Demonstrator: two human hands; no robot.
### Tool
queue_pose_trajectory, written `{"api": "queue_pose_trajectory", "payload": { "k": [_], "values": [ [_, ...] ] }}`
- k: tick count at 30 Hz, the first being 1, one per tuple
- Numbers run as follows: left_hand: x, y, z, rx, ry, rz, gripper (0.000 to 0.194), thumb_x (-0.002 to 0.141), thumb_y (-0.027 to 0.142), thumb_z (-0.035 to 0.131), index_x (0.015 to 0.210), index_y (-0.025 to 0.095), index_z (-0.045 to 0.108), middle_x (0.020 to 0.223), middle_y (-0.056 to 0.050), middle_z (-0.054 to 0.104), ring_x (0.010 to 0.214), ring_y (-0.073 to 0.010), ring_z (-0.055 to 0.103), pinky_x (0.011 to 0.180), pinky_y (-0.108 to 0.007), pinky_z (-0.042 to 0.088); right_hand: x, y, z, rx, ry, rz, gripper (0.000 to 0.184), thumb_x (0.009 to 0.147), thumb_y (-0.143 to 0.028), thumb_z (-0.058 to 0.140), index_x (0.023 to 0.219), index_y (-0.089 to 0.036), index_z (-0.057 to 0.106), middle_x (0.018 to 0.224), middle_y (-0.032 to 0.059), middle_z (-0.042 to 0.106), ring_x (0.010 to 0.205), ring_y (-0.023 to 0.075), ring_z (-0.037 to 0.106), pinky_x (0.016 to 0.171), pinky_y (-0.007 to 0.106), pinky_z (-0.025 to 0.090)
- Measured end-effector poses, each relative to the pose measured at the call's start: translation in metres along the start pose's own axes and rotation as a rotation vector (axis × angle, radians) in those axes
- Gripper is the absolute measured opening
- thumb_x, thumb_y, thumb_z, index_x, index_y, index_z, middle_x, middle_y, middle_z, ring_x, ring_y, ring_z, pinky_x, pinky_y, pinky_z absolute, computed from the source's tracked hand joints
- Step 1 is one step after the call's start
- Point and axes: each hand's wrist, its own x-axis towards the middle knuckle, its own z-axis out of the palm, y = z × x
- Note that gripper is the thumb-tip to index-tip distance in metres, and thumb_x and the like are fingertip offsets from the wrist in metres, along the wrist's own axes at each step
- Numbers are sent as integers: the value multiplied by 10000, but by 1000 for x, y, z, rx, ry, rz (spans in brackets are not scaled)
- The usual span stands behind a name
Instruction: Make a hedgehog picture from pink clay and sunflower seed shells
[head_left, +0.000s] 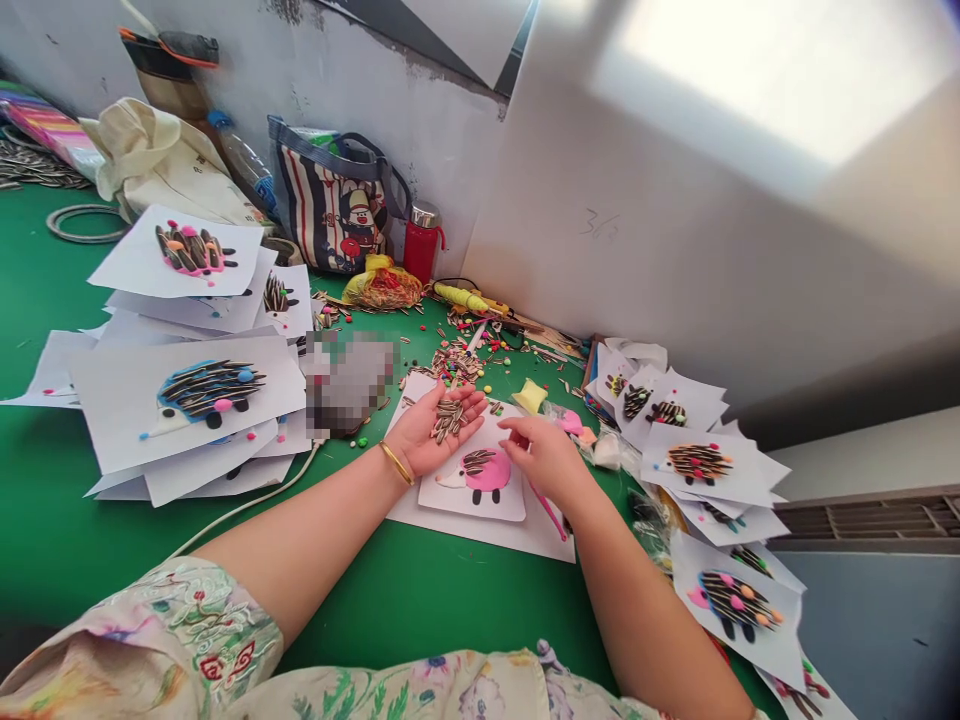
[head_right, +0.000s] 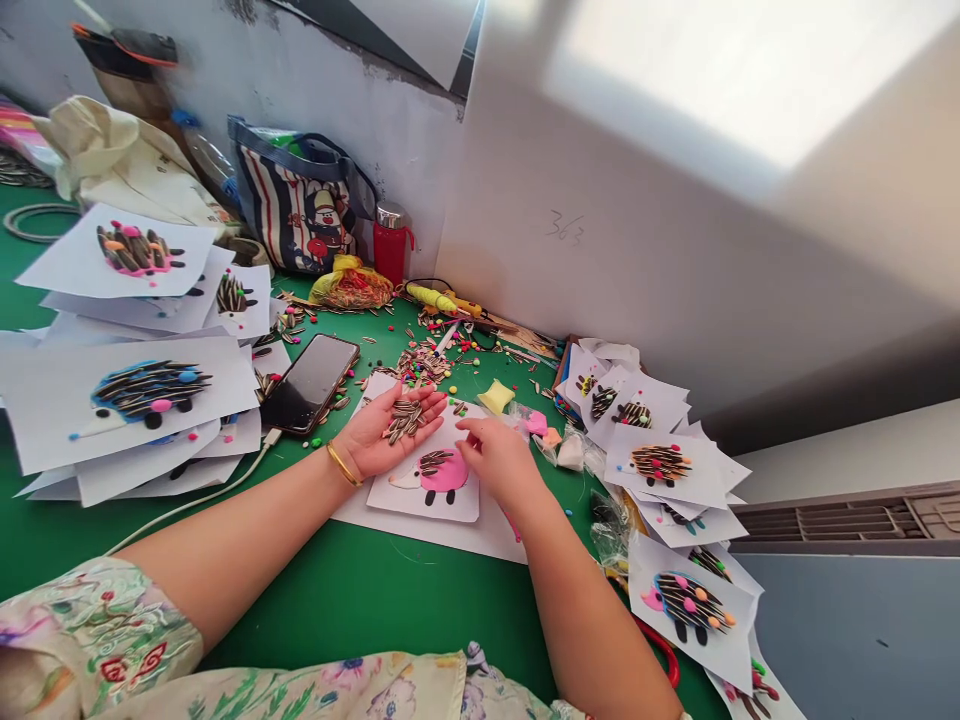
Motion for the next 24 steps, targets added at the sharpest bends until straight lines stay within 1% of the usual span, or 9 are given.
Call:
{"api": "queue_pose_trajectory", "payload": {
  "k": [2,4,8,11,13,16,19,22,24],
  "values": [
    [0,0,0,0,-3,-3,356,996,368,408,1026,113,654,1088,-148,697,1064,-218,667,939,-373,534,13,2,-9,-102,50,-5,232,902,-269,531,1058,-235,698,938,42,699,862,179,625,736,280,443],
    [0,0,0,5,-3,-7,371,998,376,395,1022,112,654,1094,-152,694,1060,-218,668,935,-372,534,35,5,-16,-241,64,-11,235,924,-274,495,1013,-233,709,962,50,704,895,186,620,733,274,433],
    [0,0,1,22,0,-7,403,1001,399,374,1012,113,657,1078,-150,697,1033,-216,676,934,-375,530,92,9,-19,-522,64,18,275,956,-250,441,1066,-231,692,1075,76,688,971,203,612,777,280,427],
    [0,0,0,24,1,-8,406,1002,400,371,1004,112,658,1068,-147,700,1024,-214,679,940,-374,524,127,10,-12,-557,43,15,256,929,-221,489,1095,-201,682,1087,117,683,1003,235,604,809,301,423],
    [0,0,0,22,-3,-10,407,1002,401,370,1003,113,658,1062,-146,703,1023,-213,679,944,-375,520,143,11,-7,-558,27,6,249,901,-179,514,1087,-181,680,1063,136,689,1005,249,600,827,316,420],
    [1,0,0,22,-5,-10,413,1004,401,366,999,111,660,1047,-141,707,1006,-211,683,949,-377,517,155,11,0,-540,20,-6,262,874,-112,508,1069,-152,678,1020,156,697,1002,262,596,845,333,411],
    [1,-1,0,20,1,-5,416,1005,398,363,991,106,660,1031,-137,711,989,-210,688,950,-379,517,158,12,2,-489,56,2,319,866,-91,496,1137,-146,653,1025,158,692,1006,260,595,844,329,409],
    [1,-1,-1,17,-5,-5,414,1005,398,367,994,105,659,1033,-135,711,992,-209,687,950,-378,517,152,16,-3,-399,120,28,359,890,-126,454,1194,-181,637,1099,138,669,981,235,609,814,315,428],
    [1,-1,-1,16,-10,-9,408,1003,400,375,1000,106,658,1044,-136,709,1000,-210,685,947,-377,519,139,19,-7,-303,158,39,342,905,-160,416,1138,-194,664,1111,109,663,953,210,618,792,300,447]
  ]
}}
